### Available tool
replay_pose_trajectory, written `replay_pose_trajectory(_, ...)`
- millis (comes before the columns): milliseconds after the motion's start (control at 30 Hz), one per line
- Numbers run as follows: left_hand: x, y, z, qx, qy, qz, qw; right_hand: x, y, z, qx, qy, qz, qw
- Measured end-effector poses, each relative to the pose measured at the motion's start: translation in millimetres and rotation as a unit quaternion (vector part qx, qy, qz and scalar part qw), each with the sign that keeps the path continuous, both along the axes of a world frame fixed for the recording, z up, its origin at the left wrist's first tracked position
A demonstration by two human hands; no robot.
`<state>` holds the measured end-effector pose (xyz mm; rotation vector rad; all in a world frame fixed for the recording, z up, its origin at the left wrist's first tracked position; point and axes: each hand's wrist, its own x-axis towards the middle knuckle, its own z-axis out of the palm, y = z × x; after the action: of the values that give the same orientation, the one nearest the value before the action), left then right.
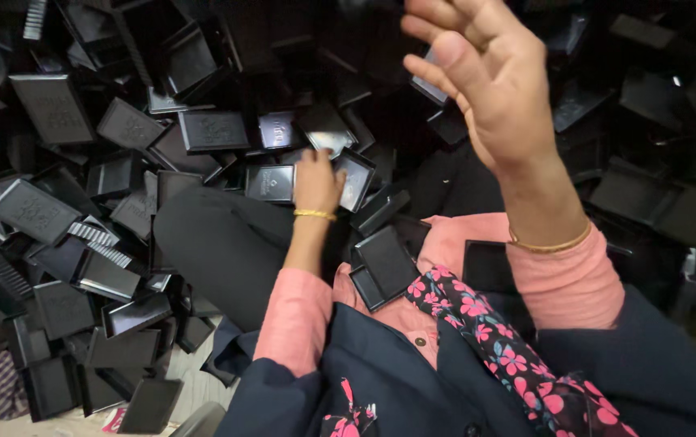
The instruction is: The person sits cross-legged on the floor and repeatedly picks up two black plastic components from a large pile. They align and press the parts together to form a single unit, then place the assembled unit back into the pile. This cycle continues for the duration of the clip.
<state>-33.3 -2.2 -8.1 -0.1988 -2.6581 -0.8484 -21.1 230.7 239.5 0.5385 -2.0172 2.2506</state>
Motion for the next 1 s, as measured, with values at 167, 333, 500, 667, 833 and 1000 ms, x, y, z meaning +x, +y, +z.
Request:
replay_pose_trajectory(167, -2.4, -12.0, -16.4, 0.059, -0.17, 0.053, 0.982, 22.6, -10.0, -65.8, 0.396, 0.11, 0.115, 0.905)
replay_pose_trajectory(333, 14.5, -35.7, 1.3, 0.467, -0.175, 0.012, 0.867, 43.3, 11.4, -144.1, 0.49, 0.11, 0.041, 0.864)
replay_pose_trajectory(500, 35.9, -15.3, 23.5, 0.68, -0.232, -0.033, 0.695, 46.8, 17.0, -156.9, 0.384, 0.005, -0.11, 0.917)
replay_pose_trajectory(667, 59.3, 52.9, 20.9, 0.653, -0.267, -0.107, 0.701, 65.1, -8.4, -176.4, 0.403, 0.197, -0.092, 0.889)
replay_pose_trajectory(833, 50.3, 53.5, -0.7, 0.684, -0.294, -0.001, 0.668, 61.1, 8.9, -206.3, 0.358, -0.006, -0.108, 0.928)
replay_pose_trajectory(1000, 53.4, 41.9, -3.1, 0.68, -0.295, -0.085, 0.666, 50.3, 6.0, -210.7, 0.266, -0.1, -0.042, 0.958)
